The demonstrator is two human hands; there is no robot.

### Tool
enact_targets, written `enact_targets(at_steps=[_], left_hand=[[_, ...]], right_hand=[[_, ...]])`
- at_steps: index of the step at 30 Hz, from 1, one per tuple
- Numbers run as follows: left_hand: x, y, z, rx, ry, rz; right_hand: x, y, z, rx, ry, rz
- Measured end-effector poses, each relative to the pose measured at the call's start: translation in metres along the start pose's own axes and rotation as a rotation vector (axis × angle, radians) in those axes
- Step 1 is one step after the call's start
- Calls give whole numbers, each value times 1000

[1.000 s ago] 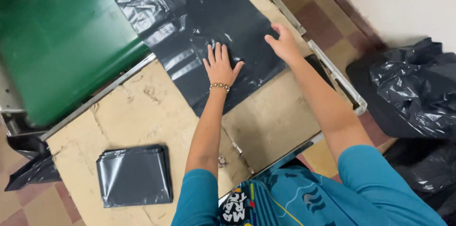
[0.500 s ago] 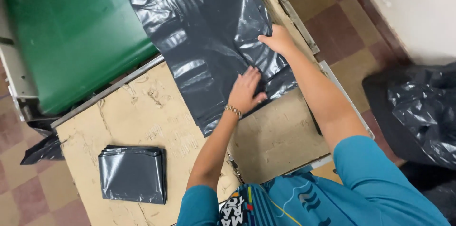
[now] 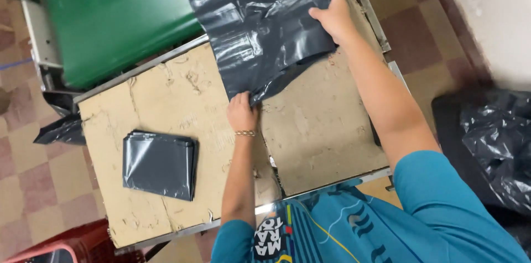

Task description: Folding plastic bags from a production line and stacking them into a crate

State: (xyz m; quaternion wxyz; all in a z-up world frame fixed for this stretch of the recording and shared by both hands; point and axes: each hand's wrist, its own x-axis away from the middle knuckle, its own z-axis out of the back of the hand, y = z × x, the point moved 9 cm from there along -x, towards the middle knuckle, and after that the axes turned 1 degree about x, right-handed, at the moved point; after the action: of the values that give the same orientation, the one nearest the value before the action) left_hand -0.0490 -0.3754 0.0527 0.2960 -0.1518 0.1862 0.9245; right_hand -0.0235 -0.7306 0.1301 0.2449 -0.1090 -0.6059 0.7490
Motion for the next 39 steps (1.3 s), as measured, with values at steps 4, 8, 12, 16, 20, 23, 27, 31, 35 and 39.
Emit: enact_targets(at_steps=[4, 8, 12, 16, 20, 23, 27, 31, 35, 39], left_hand=[[9, -8, 61, 46, -170, -89], [48, 36, 174, -34, -332, -269], [114, 82, 283, 100, -511, -395], [156, 110, 362, 376, -581, -571], [184, 112, 364, 486, -879, -772], [150, 94, 358, 508, -981, -721], [36, 12, 348, 405, -961, -294], [-28, -133, 253, 1429, -387, 96], [59, -194, 46, 1800, -183, 1184], [137, -179, -67, 1569, -480, 1289]], right_hand=[[60, -20, 15, 65, 0, 39], [144, -18, 26, 90, -182, 86], [267, -13, 50, -23, -387, 17], [378, -8, 78, -26, -277, -28], [427, -30, 79, 468, -123, 202], [429, -50, 64, 444, -137, 447], [370, -52, 54, 86, -224, 502], [241, -23, 47, 197, 2, 449], [116, -48, -10, -342, 173, 47], [22, 8, -41, -58, 113, -108]])
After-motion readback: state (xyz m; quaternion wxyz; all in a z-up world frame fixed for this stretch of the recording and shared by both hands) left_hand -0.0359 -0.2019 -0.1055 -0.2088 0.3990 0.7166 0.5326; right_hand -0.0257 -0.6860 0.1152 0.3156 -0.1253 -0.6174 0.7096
